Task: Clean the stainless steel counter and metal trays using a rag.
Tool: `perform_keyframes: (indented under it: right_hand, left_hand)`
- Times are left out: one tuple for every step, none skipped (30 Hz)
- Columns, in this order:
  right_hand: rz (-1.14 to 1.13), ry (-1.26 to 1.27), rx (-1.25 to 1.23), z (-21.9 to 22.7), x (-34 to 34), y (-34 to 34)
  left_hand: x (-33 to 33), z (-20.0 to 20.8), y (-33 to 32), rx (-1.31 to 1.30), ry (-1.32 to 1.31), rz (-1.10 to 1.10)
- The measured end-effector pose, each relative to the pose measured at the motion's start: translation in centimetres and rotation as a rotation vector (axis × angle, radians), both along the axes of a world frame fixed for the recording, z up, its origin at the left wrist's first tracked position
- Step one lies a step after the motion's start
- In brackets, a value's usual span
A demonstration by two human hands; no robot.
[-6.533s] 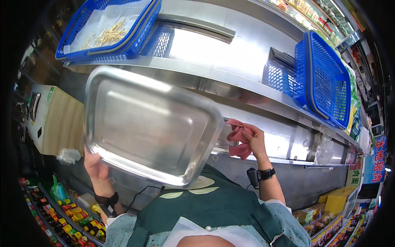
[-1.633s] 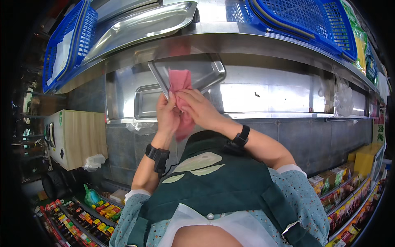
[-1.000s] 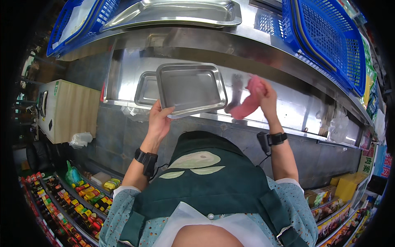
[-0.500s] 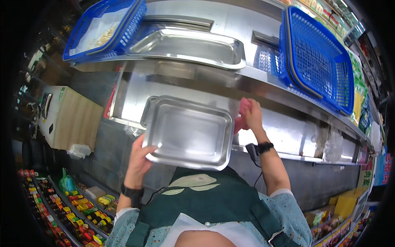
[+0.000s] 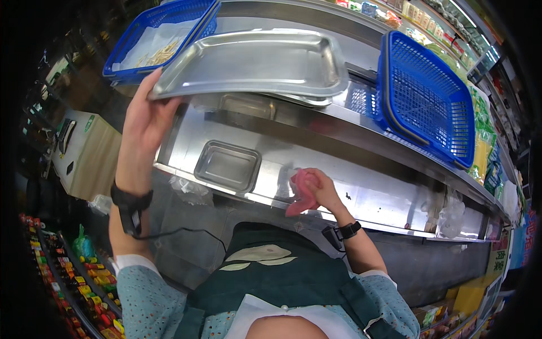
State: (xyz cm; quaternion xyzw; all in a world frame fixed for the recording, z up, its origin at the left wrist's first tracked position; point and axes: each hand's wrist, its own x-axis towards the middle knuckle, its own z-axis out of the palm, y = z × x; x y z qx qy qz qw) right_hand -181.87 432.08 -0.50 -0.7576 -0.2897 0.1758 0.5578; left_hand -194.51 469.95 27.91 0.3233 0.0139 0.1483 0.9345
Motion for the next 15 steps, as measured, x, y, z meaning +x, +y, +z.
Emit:
perform_keyframes:
  right_hand:
    - [-0.007,-0.008,-0.003,0.7,-0.6,-0.1]
    - [-0.008,0.064,0.018,1.5,-1.1,-0.3]
    - [-0.009,0.135,0.038,2.0,-1.5,-0.6]
    - [-0.041,0.149,0.021,2.3,-1.8,-1.1]
    - [-0.060,0.144,0.022,2.7,-2.2,-1.6]
    - [-0.088,0.202,0.058,3.2,-2.5,-2.0]
    - [-0.125,0.262,0.097,3.5,-2.7,-2.7]
    - [-0.147,0.210,0.064,3.2,-2.7,-3.4]
    - [-0.171,0.207,0.064,2.7,-2.6,-3.9]
    - [-0.179,0.207,0.070,2.1,-2.6,-4.2]
    - [-0.187,0.209,0.075,1.9,-2.7,-4.4]
    - [-0.199,0.206,0.074,1.8,-2.8,-4.5]
    - [-0.196,0.219,0.068,1.8,-2.9,-4.4]
    - [-0.191,0.232,0.063,1.7,-3.0,-4.4]
    - [-0.204,0.231,0.059,1.6,-3.0,-4.3]
  left_hand:
    - [1.3,0.5,-0.1,0.119,0.043,0.068]
    - [2.4,0.8,-0.3,0.238,0.085,0.132]
    - [3.0,1.0,-0.5,0.236,0.076,0.121]
    - [3.8,1.2,-0.9,0.311,0.122,0.157]
    - [4.5,1.4,-1.3,0.385,0.168,0.194]
    - [4.8,1.6,-2.1,0.414,0.187,0.247]
    - [5.1,2.0,-2.7,0.414,0.179,0.223]
    - [5.3,2.3,-3.0,0.473,0.216,0.226]
    - [5.7,2.4,-3.1,0.533,0.252,0.230]
    - [5.8,1.8,-0.8,0.625,0.324,0.256]
    - [5.9,1.7,-0.3,0.625,0.318,0.243]
    - [5.8,1.6,0.0,0.674,0.339,0.286]
    - [5.9,1.5,-0.3,0.722,0.360,0.324]
    - [6.0,1.6,-1.4,0.670,0.356,0.399]
    - [5.9,1.5,-1.5,0.667,0.353,0.387]
